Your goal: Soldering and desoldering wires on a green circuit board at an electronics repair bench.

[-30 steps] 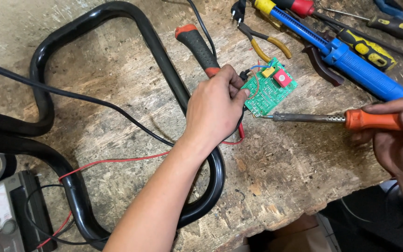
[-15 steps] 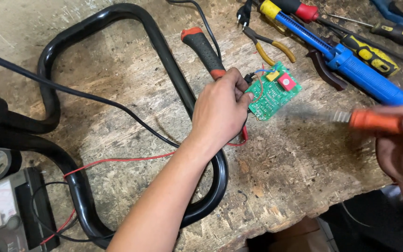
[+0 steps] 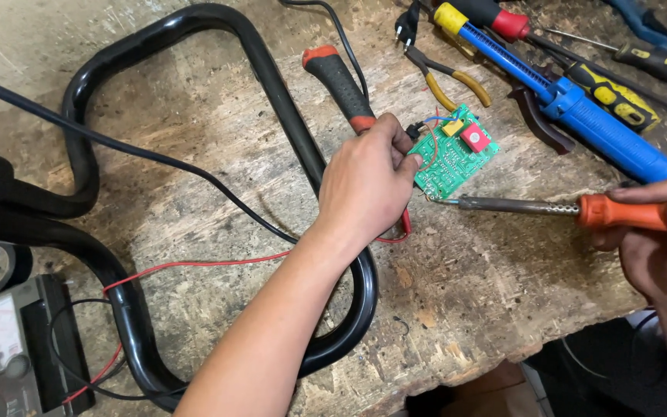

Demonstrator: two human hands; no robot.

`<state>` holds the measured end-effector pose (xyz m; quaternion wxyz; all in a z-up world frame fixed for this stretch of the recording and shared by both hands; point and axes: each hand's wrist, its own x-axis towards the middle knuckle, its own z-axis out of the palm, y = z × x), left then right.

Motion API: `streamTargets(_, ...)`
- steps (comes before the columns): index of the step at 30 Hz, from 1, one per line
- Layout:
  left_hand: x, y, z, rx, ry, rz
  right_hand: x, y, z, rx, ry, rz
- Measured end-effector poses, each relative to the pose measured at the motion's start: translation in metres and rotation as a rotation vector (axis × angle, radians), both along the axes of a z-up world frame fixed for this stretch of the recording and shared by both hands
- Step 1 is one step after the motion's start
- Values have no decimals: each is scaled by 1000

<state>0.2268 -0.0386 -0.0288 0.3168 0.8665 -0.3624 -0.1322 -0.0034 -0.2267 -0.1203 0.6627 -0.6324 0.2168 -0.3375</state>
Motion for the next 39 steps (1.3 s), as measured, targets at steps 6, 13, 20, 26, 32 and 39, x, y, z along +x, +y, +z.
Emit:
streamTargets(6,0,-1,3,35,15,5,-1,-4,1,-109,37,59)
streamTargets(13,-2,0,5,64,53,40,-1,-3,-1,-94,28,42)
streamTargets(20,-4,-1,9,88,97,81,-2,-2,-5,-77,20,-26)
streamTargets(26,-2,-1,6,68,105,92,0,-2,-4,-91,-3,6)
streamTargets(32,-2,-1,2,64,90,99,1,-1,-1,-39,-10,-29)
streamTargets(39,-2,-1,3,63,83,85,0,2,0,-108,-26,-14)
